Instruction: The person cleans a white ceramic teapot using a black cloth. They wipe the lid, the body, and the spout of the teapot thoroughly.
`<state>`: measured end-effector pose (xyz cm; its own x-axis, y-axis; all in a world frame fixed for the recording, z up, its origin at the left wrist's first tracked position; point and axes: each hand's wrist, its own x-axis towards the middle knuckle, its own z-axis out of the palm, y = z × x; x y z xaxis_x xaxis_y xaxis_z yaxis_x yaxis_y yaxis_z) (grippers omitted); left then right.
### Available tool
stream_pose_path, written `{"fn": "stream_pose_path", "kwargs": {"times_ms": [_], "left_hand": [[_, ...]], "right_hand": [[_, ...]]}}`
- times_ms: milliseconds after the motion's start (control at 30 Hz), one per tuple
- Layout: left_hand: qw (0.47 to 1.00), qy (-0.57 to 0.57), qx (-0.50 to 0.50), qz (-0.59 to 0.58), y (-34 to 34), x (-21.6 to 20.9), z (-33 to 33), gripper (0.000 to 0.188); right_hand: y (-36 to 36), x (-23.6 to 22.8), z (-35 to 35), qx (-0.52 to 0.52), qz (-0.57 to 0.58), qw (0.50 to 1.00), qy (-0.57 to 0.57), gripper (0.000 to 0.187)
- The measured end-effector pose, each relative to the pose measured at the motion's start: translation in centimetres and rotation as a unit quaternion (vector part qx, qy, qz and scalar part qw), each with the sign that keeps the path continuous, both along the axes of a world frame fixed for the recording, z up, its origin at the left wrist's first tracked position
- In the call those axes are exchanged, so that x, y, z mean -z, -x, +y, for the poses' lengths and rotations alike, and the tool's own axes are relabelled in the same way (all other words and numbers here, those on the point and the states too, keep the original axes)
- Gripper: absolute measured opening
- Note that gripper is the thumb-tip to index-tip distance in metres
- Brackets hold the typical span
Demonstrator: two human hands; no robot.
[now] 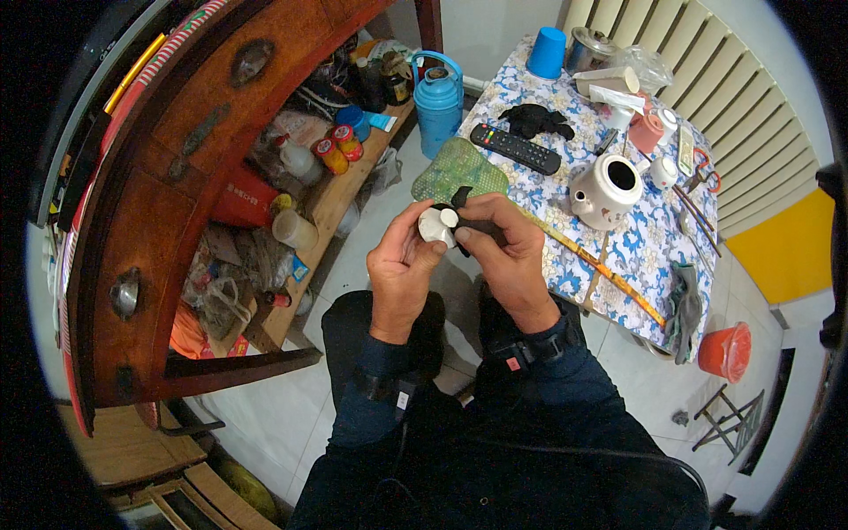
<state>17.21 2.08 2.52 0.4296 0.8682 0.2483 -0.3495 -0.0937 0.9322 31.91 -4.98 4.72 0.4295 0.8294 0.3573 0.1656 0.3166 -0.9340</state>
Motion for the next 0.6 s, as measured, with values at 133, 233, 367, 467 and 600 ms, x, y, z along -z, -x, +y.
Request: {"fn": "stream_pose_path", "kwargs": {"times_ms": [133, 233, 367, 467, 600], "left_hand": [[0.998, -0.020, 0.064, 0.014, 1.0, -1.0, 0.4, 0.062], [0.995, -0.006, 0.099, 0.026, 1.5, -1.5, 0.3, 0.066], [0.994, -0.032, 0.078, 0.063, 1.6, -1.9, -0.2, 0.066], [0.995, -0.085, 0.044, 0.038, 1.2, -1.9, -0.4, 0.062], [0.985, -0.164, 0.015, 0.056, 1.4, -2.0, -0.3, 0.058]], "right_hand": [[-0.1, -0.9, -0.7, -0.017, 0.014, 1.000, -0.012, 0.018], [-0.2, -1.8, -1.3, -0.022, 0.020, 0.999, 0.015, 0.022], [0.4, -2.9, -2.1, 0.001, -0.052, 0.997, 0.065, 0.021], [1.3, -3.7, -2.9, 0.002, 0.006, 0.995, 0.099, 0.018], [2.6, -4.1, -3.7, -0.001, 0.024, 0.995, 0.093, 0.014]]}}
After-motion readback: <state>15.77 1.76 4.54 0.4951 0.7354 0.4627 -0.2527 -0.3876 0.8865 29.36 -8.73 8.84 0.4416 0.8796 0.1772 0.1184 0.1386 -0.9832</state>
